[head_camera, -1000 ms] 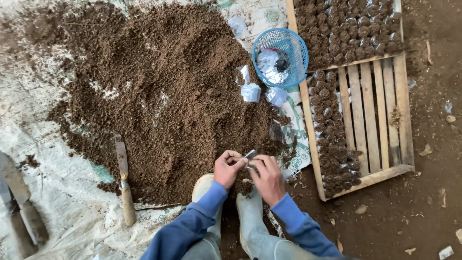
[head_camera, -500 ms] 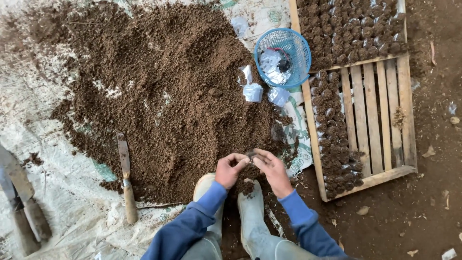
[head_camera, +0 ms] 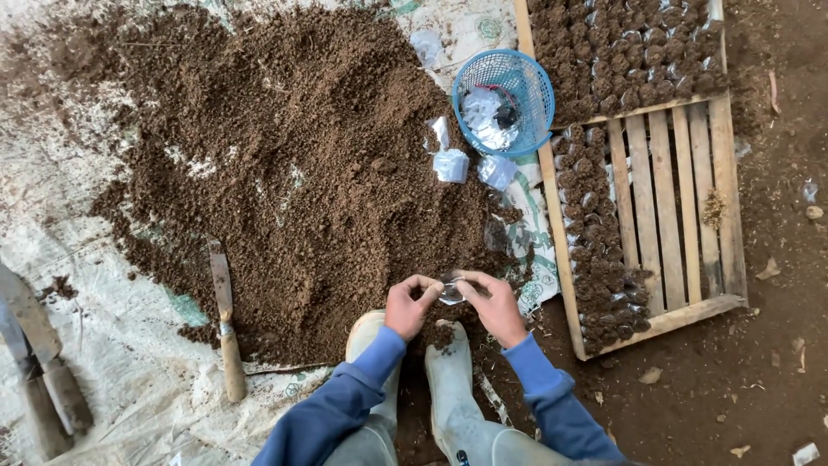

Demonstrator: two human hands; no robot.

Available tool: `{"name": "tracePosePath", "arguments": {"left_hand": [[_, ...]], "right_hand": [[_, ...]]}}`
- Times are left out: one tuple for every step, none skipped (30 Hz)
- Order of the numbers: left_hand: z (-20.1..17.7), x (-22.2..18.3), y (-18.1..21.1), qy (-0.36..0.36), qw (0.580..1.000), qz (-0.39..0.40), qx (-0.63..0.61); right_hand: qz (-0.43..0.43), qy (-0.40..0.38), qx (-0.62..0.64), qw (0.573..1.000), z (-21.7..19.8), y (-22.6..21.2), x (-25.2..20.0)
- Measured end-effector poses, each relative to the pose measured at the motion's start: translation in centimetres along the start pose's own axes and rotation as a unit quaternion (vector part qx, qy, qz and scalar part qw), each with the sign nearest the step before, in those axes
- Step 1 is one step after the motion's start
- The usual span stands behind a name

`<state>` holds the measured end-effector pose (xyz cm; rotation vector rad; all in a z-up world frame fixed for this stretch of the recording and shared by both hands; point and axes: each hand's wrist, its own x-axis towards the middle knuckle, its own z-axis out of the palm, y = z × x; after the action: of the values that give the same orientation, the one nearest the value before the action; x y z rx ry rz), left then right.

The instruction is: A person is seen sitting on the ground, forming small balls of moist soil by hand and placing each one into a small, clear plastic bag. These bagged soil balls are then neatly arranged in a wooden tray.

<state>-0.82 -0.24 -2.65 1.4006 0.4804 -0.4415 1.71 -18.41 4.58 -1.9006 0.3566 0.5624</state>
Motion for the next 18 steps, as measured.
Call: {"name": "tracePosePath", "arguments": {"left_hand": [[0.0,0.0,0.0,-0.001,1.000,0.001,-0.001],[0.1,-0.1,0.0,-0.006,1.000,0.001,-0.003],[0.1,-0.1,0.0,-0.010,1.000,0.002,-0.006],[0.3,-0.2,0.2,-0.011,1.000,0.003,-0.006],[0.4,-0.2,0.4,-0.017,1.000,0.010,0.006],[0.4,-0.3,0.7,-0.023,0.999,0.017,0.018],[0.3,-0.3,0.7,-0.021,0.999,0.017,0.020],[0.3,-0.4,0.7,-0.017,1.000,0.020,0.014],[0.2,-0.3,0.9,-0.014,1.000,0.025,0.009],[-0.1,-0.1,1.0,-0.014,0.999,0.028,0.012],[-0.5,0.3,1.2,-0.004,0.999,0.036,0.018],[-0.9,0.6,1.5,0.006,0.999,0.044,0.023],[-1.0,0.5,1.8,0.006,0.998,0.049,0.026],[-1.2,0.4,2.1,0.015,0.998,0.056,0.031],[-1.4,0.4,2.6,0.023,0.997,0.064,0.036],[-1.7,0.3,5.1,0.023,0.996,0.071,0.038],[-1.8,-0.2,7.4,0.057,0.986,0.128,0.090],[-2.0,-0.9,9.7,0.092,0.969,0.183,0.141]], "right_hand": [[0.000,0.001,-0.001,1.000,-0.1,0.5,0.2],[-0.008,0.011,-0.025,1.000,-0.2,0.9,0.4],[-0.015,0.020,-0.050,0.998,-0.3,1.4,0.5],[-0.016,0.021,-0.050,0.998,-0.3,2.0,0.7],[-0.028,0.031,-0.064,0.997,-0.2,2.6,1.0],[-0.040,0.040,-0.077,0.995,-0.2,3.1,1.2],[-0.040,0.039,-0.076,0.996,0.0,3.2,1.3],[-0.028,0.037,-0.050,0.998,0.1,3.2,1.4],[-0.018,0.038,-0.023,0.999,0.1,3.2,1.6],[-0.020,0.039,-0.020,0.999,-0.3,1.8,1.2],[-0.006,-0.015,0.014,1.000,-0.7,0.3,0.8],[0.008,-0.068,0.048,0.997,-1.1,-1.2,0.4],[0.003,-0.066,0.050,0.997,-1.4,-1.9,0.4],[0.008,-0.083,0.043,0.996,-1.6,-2.7,0.2],[0.010,-0.098,0.035,0.994,-1.7,-3.6,0.2],[0.004,-0.096,0.037,0.995,-1.7,-3.6,0.9],[0.005,-0.080,0.049,0.996,-1.6,-3.5,1.4],[0.007,-0.065,0.061,0.996,-1.6,-3.4,1.9]]}}
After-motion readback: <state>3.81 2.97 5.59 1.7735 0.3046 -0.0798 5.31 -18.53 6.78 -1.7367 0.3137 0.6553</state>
